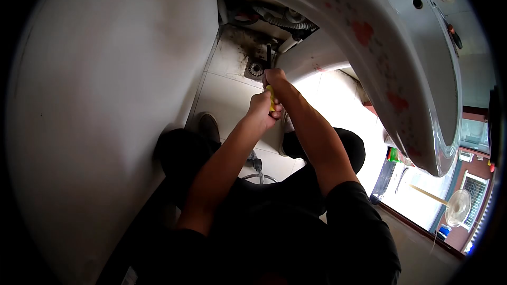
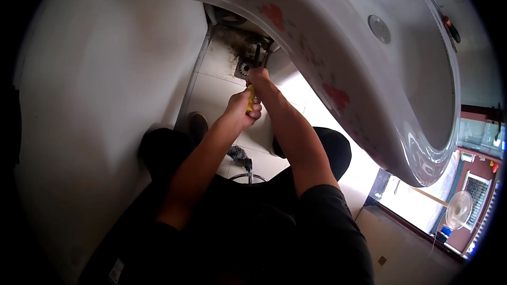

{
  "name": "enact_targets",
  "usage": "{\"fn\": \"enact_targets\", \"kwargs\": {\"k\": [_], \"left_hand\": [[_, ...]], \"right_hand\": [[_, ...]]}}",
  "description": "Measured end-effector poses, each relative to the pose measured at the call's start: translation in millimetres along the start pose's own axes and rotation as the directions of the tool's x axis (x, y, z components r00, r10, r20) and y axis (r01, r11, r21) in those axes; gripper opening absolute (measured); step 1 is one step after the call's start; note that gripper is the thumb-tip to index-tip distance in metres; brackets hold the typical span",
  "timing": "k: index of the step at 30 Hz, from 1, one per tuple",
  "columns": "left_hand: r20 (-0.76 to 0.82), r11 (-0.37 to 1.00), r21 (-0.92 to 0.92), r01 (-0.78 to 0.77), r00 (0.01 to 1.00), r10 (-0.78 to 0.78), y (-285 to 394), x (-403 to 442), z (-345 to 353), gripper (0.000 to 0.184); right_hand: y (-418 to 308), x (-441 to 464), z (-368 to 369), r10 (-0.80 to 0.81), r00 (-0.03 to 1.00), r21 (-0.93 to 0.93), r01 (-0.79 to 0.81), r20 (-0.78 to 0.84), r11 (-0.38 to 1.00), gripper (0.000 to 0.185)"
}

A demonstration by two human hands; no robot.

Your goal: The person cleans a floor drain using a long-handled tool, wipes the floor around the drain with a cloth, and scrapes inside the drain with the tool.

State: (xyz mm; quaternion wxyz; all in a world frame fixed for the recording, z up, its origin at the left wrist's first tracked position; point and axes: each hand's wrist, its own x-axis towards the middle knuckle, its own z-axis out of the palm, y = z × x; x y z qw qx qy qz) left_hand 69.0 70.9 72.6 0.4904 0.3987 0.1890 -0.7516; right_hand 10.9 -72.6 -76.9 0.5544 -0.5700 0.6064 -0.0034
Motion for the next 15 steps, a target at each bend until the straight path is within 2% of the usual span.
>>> {"fn": "enact_targets", "kwargs": {"k": [2,4,7,9,11,12,15], "left_hand": [[-0.092,0.999,0.041,0.023,0.996,-0.019,1.8,4.4,4.6,0.020],[-0.084,1.000,0.017,0.021,0.996,-0.019,-3.3,15.2,-4.0,0.020],[-0.044,1.000,0.018,-0.012,0.999,0.012,2.9,12.8,2.1,0.020],[-0.109,1.000,0.027,-0.004,0.994,0.007,-1.9,4.3,6.7,0.020],[-0.152,0.996,0.085,0.006,0.988,0.007,1.6,17.8,2.3,0.020],[-0.099,0.999,0.052,-0.006,0.995,0.011,4.4,16.9,0.2,0.019],[-0.125,0.999,0.048,-0.016,0.992,0.022,-1.1,-0.8,8.6,0.018]], "right_hand": [[1.1,-1.1,-2.1,0.105,0.993,0.217,-0.091,-0.053,0.972,0.034],[7.4,5.8,-1.4,0.087,0.995,0.151,-0.079,-0.050,0.985,0.032],[-21.7,-18.0,-6.0,0.124,0.991,0.251,-0.108,-0.048,0.962,0.029],[-14.5,-21.6,-3.4,0.209,0.977,0.436,-0.170,-0.045,0.884,0.028],[-0.1,-5.0,-1.3,0.102,0.995,0.135,-0.099,-0.015,0.986,0.028],[-1.0,2.4,-1.3,0.102,0.994,0.164,-0.096,-0.029,0.982,0.027],[-3.4,0.8,-1.9,0.126,0.991,0.231,-0.114,-0.038,0.966,0.026]]}}
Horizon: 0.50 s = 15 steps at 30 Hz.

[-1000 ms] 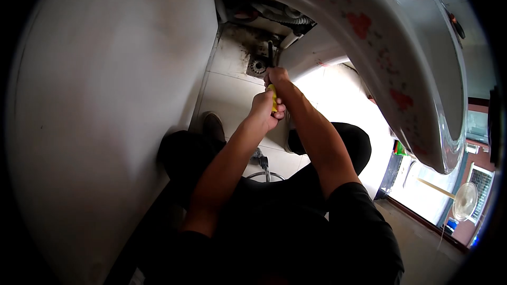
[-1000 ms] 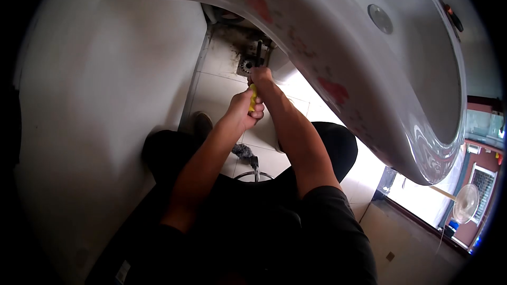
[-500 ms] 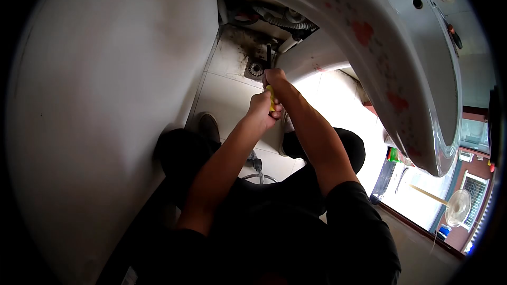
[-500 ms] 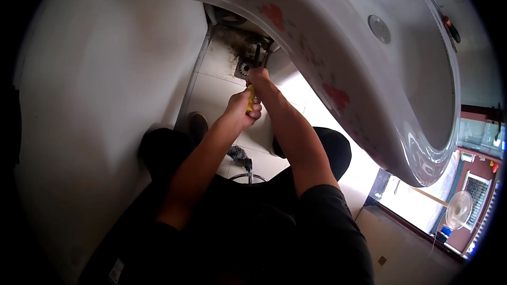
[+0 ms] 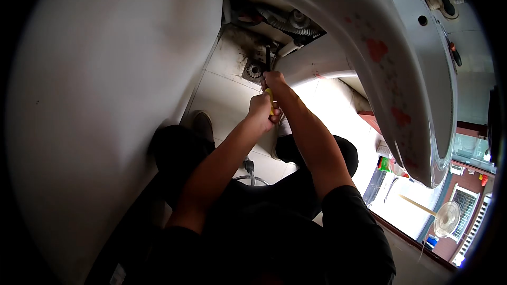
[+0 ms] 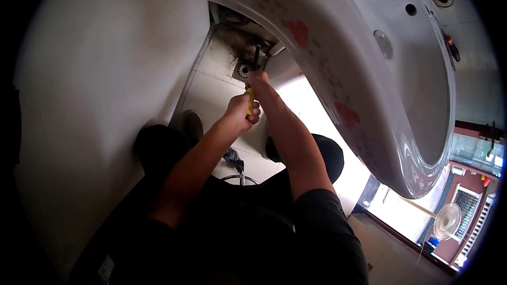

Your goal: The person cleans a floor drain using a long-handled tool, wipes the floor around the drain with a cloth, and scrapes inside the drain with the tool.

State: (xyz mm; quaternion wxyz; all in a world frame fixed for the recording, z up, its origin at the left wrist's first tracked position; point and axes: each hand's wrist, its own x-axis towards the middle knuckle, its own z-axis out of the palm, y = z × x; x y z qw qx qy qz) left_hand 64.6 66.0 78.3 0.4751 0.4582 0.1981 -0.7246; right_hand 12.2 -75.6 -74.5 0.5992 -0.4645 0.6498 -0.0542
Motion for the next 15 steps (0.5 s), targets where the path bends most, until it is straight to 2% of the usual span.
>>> {"fn": "enact_targets", "kwargs": {"k": [3,6,8,9,12,13,15], "left_hand": [[0.021,0.999,0.042,-0.003,1.000,0.002,-2.4,25.2,-12.8,0.018],[0.016,0.999,0.036,-0.021,1.000,0.020,0.8,15.9,-8.1,0.018],[0.026,0.997,0.070,-0.023,0.999,0.021,-3.6,3.6,-5.1,0.017],[-0.022,0.994,0.107,-0.020,0.999,0.023,-5.8,17.7,-7.7,0.016],[-0.017,0.995,0.094,-0.031,0.999,0.033,2.2,22.1,-6.0,0.014],[-0.022,0.995,0.092,-0.031,0.999,0.033,-0.1,14.9,-5.8,0.014],[0.012,0.997,0.070,-0.039,0.999,0.038,-2.7,-0.2,0.0,0.013]], "right_hand": [[-4.4,-13.6,-0.2,0.080,0.996,0.174,-0.073,-0.034,0.982,0.026],[-6.7,-22.3,0.3,-0.030,0.998,0.137,0.023,0.051,0.990,0.025],[-9.8,-29.0,0.4,0.002,1.000,0.183,-0.004,0.015,0.983,0.026],[-5.9,-32.6,-1.1,0.038,0.999,0.229,-0.033,-0.020,0.973,0.029],[-6.6,-20.5,-0.2,0.047,0.997,0.239,-0.029,-0.067,0.971,0.028],[-4.3,-14.6,-4.0,0.053,0.998,0.112,-0.050,-0.020,0.992,0.025],[-3.9,-15.9,-2.0,0.055,0.998,0.148,-0.053,-0.014,0.988,0.027]]}}
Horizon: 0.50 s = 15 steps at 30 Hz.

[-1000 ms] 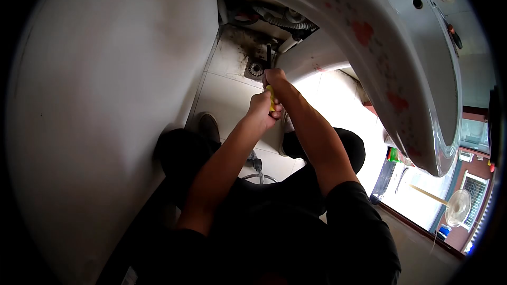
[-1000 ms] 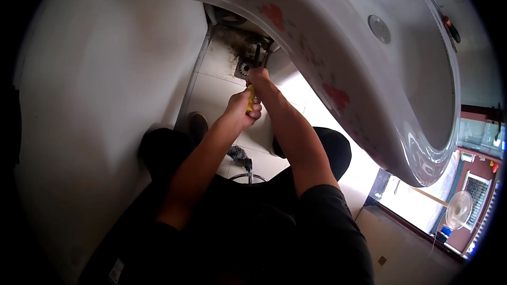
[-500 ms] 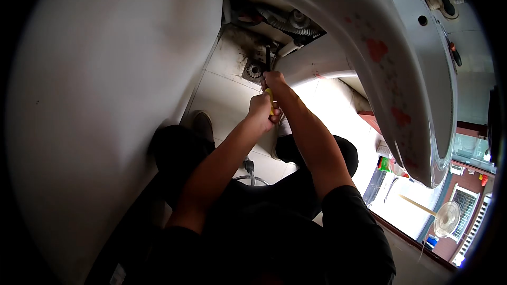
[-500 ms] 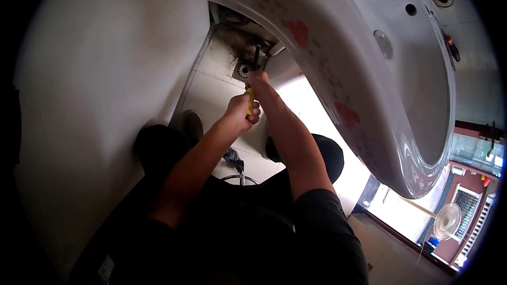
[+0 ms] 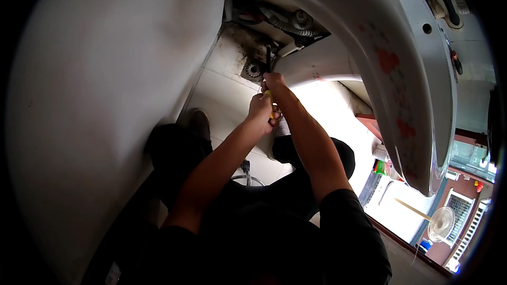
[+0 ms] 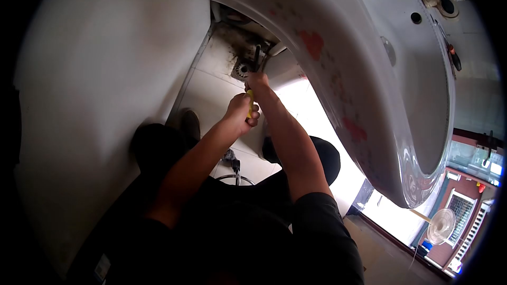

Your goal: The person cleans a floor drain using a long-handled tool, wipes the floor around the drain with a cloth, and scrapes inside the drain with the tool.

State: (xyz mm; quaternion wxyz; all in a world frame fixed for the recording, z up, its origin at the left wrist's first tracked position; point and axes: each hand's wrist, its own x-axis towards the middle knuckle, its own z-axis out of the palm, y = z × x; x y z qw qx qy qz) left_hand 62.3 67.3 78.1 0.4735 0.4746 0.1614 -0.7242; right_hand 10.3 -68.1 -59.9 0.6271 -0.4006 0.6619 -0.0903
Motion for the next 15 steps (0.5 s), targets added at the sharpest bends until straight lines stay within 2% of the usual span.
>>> {"fn": "enact_targets", "kwargs": {"k": [3,5,6,9,10,13,14,15], "left_hand": [[-0.024,1.000,0.002,-0.010,1.000,0.010,6.6,17.6,-2.5,0.013],[-0.005,1.000,-0.006,-0.016,1.000,0.016,6.8,13.1,-3.0,0.012],[0.010,1.000,-0.004,-0.013,1.000,0.013,4.5,6.4,-0.6,0.012],[0.004,1.000,0.001,0.001,1.000,-0.001,1.4,5.9,3.7,0.012],[-0.017,1.000,0.011,0.004,1.000,-0.003,1.8,11.2,0.4,0.013],[-0.009,1.000,-0.011,-0.012,1.000,0.011,5.5,11.4,-1.0,0.014],[0.012,1.000,0.026,-0.015,1.000,0.015,5.7,2.2,1.4,0.014],[0.031,0.998,0.059,-0.015,0.999,0.013,4.2,-3.1,3.3,0.014]], "right_hand": [[0.7,-1.4,-2.0,0.002,1.000,0.066,-0.003,0.011,0.998,0.031],[-9.4,0.1,1.1,-0.030,0.999,-0.042,0.032,0.042,0.999,0.032],[-6.7,-2.8,1.7,0.014,1.000,0.048,-0.014,0.011,0.999,0.032],[-1.3,5.1,-3.0,0.024,0.999,0.031,-0.025,0.029,0.999,0.025],[0.8,8.1,-0.3,0.022,0.999,0.089,-0.025,0.030,0.996,0.024],[-4.4,0.2,-0.9,0.019,0.997,0.093,-0.027,0.080,0.995,0.023],[-2.0,-2.8,1.5,0.066,0.997,0.172,-0.070,0.029,0.983,0.023],[-4.1,-3.2,0.2,0.069,0.997,0.169,-0.072,0.027,0.983,0.023]]}}
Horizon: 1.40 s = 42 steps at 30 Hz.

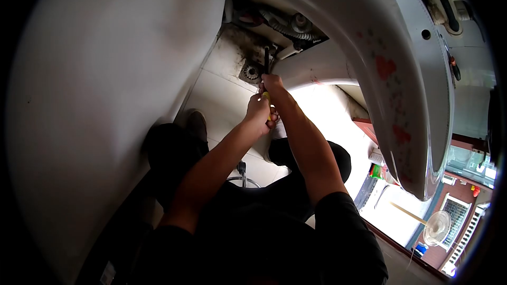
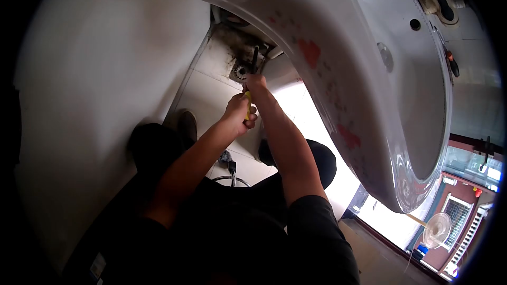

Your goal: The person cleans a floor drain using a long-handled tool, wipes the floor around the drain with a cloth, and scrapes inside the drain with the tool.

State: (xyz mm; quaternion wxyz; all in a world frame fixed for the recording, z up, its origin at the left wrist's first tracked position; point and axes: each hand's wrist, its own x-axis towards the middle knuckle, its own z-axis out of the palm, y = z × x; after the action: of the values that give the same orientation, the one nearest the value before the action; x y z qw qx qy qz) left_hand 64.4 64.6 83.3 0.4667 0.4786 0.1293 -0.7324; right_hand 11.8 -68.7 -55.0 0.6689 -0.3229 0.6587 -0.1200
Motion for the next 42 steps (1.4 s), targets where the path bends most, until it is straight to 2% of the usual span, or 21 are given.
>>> {"fn": "enact_targets", "kwargs": {"k": [2,4,6,7,10,11,16,18,19,22,26,27,31,33,36,38,40,41,42], "left_hand": [[-0.064,1.000,0.017,0.016,0.998,-0.015,-7.3,7.5,-0.8,0.015],[-0.103,0.999,-0.030,0.013,0.995,-0.016,-1.7,20.7,-3.9,0.015],[-0.080,1.000,-0.028,0.012,0.997,-0.014,-0.6,13.4,-2.2,0.014],[-0.072,1.000,-0.006,0.004,0.997,-0.005,-2.0,9.0,-1.1,0.014],[-0.108,1.000,0.009,0.004,0.994,-0.003,-1.7,16.3,-2.9,0.015],[-0.100,1.000,0.002,0.002,0.995,-0.002,1.8,17.8,-1.8,0.014],[-0.057,1.000,0.014,0.002,0.998,-0.002,-0.2,7.1,-1.4,0.013],[-0.093,1.000,-0.006,0.014,0.996,-0.014,2.8,18.3,-6.7,0.014],[-0.104,1.000,-0.012,0.011,0.994,-0.012,2.6,23.3,-6.5,0.014],[-0.019,1.000,-0.018,-0.009,1.000,0.009,4.2,3.4,-3.1,0.014],[-0.098,1.000,-0.013,0.018,0.995,-0.019,6.8,13.2,-4.0,0.016],[-0.068,1.000,-0.010,-0.002,0.998,0.001,5.6,11.6,-4.4,0.016],[-0.081,0.999,0.041,0.017,0.997,-0.013,2.4,8.9,-5.1,0.017],[-0.074,1.000,-0.005,0.012,0.997,-0.013,7.2,12.2,-8.1,0.017],[-0.011,1.000,0.006,-0.013,1.000,0.013,3.0,6.3,-6.9,0.017],[-0.046,0.999,0.040,-0.008,0.999,0.010,0.2,10.7,-6.8,0.015],[-0.096,1.000,0.011,0.011,0.995,-0.010,6.5,16.1,-7.0,0.015],[-0.071,1.000,0.000,0.012,0.997,-0.012,5.7,15.4,-7.7,0.014],[-0.069,1.000,0.006,0.008,0.998,-0.008,5.1,15.3,-8.9,0.014]], "right_hand": [[1.6,0.0,-3.4,-0.005,1.000,-0.093,0.005,-0.002,0.996,0.029],[0.0,5.2,1.6,-0.056,0.998,-0.041,0.056,0.014,0.998,0.030],[-0.2,-8.1,0.4,-0.029,0.999,-0.037,0.030,0.022,0.999,0.030],[-1.9,-16.8,3.2,0.025,0.998,0.055,-0.022,-0.049,0.998,0.028],[1.3,-5.1,-2.4,-0.061,0.998,-0.021,0.062,0.023,0.998,0.024],[-2.5,-8.3,1.9,-0.051,0.999,0.054,0.050,0.020,0.997,0.021],[0.3,-7.1,1.8,-0.007,1.000,0.039,0.008,-0.023,0.999,0.019],[-1.8,-3.9,4.5,0.020,0.999,0.093,-0.024,0.043,0.995,0.018],[-2.7,-2.8,6.7,-0.002,1.000,0.150,0.000,0.018,0.989,0.018],[-1.1,-8.5,6.9,0.053,0.997,0.136,-0.060,0.056,0.989,0.020],[-6.5,-5.5,10.6,0.005,1.000,0.081,-0.007,0.019,0.997,0.020],[-5.7,-8.3,11.7,0.025,1.000,0.143,-0.022,-0.016,0.989,0.021],[2.1,-3.0,5.6,0.027,0.998,0.073,-0.031,0.056,0.997,0.021],[-1.3,0.6,11.2,0.053,0.998,0.177,-0.060,0.042,0.982,0.021],[0.2,-10.3,9.0,0.013,0.999,0.148,-0.020,0.050,0.989,0.021],[2.0,-10.8,6.0,0.015,1.000,0.165,-0.016,0.008,0.986,0.016],[1.0,2.9,7.1,0.019,0.997,0.219,-0.034,0.073,0.975,0.018],[-0.4,1.1,8.1,0.017,0.997,0.222,-0.033,0.074,0.974,0.018],[-2.8,0.2,8.3,0.014,1.000,0.044,-0.015,0.027,0.999,0.021]]}}
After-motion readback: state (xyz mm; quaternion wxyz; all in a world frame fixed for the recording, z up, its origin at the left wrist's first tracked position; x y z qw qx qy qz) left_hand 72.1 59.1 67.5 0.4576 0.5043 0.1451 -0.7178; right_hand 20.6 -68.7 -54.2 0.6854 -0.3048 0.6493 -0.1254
